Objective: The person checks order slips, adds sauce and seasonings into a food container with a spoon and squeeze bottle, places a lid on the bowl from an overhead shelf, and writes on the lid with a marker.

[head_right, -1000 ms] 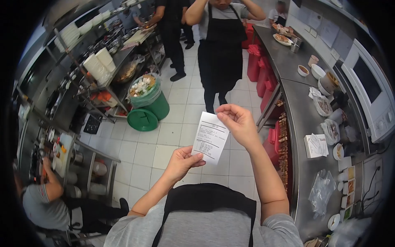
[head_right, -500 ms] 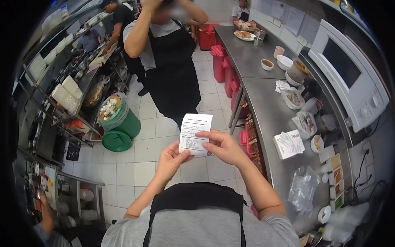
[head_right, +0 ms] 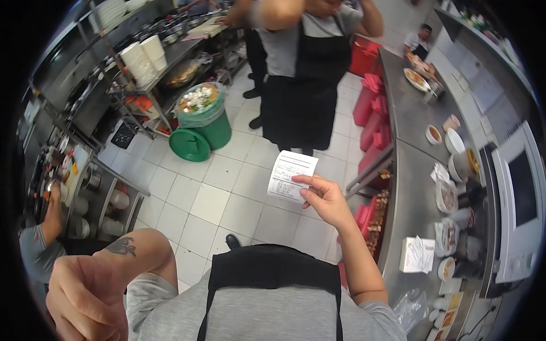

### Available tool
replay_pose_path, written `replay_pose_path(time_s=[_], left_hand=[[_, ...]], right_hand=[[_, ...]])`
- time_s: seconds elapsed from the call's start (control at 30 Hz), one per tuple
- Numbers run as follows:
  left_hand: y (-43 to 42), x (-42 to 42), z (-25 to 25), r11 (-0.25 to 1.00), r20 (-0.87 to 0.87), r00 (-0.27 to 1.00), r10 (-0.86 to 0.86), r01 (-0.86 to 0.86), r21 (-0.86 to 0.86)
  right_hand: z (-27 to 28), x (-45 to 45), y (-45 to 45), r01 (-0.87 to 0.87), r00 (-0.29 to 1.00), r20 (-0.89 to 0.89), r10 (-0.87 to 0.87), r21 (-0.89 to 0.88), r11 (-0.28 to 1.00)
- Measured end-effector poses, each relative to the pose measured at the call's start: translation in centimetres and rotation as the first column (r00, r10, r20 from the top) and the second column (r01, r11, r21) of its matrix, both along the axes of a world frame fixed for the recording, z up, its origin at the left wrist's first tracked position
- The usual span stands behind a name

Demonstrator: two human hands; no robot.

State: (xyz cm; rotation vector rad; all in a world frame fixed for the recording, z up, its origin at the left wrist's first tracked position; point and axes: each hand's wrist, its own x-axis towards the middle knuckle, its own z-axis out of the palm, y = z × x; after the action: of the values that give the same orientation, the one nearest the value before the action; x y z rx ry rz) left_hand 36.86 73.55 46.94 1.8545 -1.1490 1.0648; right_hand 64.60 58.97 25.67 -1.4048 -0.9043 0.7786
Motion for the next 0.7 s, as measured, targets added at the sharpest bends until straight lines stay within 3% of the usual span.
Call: replay_pose_path(time_s=[0.07, 0.17, 0.37, 0.47, 0.7], left_hand=[[3.5, -1.8, -0.7, 0.999, 0.116, 0.993, 0.006, -0.011, 0.047], [8.0, -6.3, -2.0, 0.98, 0.323, 0.927, 0.192, -0.166, -0.107], [15.5, -10.0, -1.8, 0.968, 0.33, 0.911, 0.248, -0.216, -0.13], [18.6, -11.0, -1.3, 0.966, 0.321, 0.912, 0.257, -0.228, -0.125], [23.5, -9.0, -0.7, 0.975, 0.29, 0.932, 0.217, -0.19, -0.119]], right_hand=[[-0.4, -0.7, 3.5, -0.032, 0.999, 0.015, 0.032, -0.002, 0.999], [-1.1, -2.4, 9.1, -0.075, 0.997, 0.007, 0.075, 0.007, 0.997], [-2.0, -6.1, 20.4, -0.16, 0.985, 0.063, 0.159, 0.017, 0.987], [-2.0, -7.5, 24.9, -0.151, 0.989, 0.003, 0.151, 0.006, 0.989], [-1.6, -6.8, 31.7, -0.221, 0.973, 0.052, 0.223, -0.041, 0.974]])
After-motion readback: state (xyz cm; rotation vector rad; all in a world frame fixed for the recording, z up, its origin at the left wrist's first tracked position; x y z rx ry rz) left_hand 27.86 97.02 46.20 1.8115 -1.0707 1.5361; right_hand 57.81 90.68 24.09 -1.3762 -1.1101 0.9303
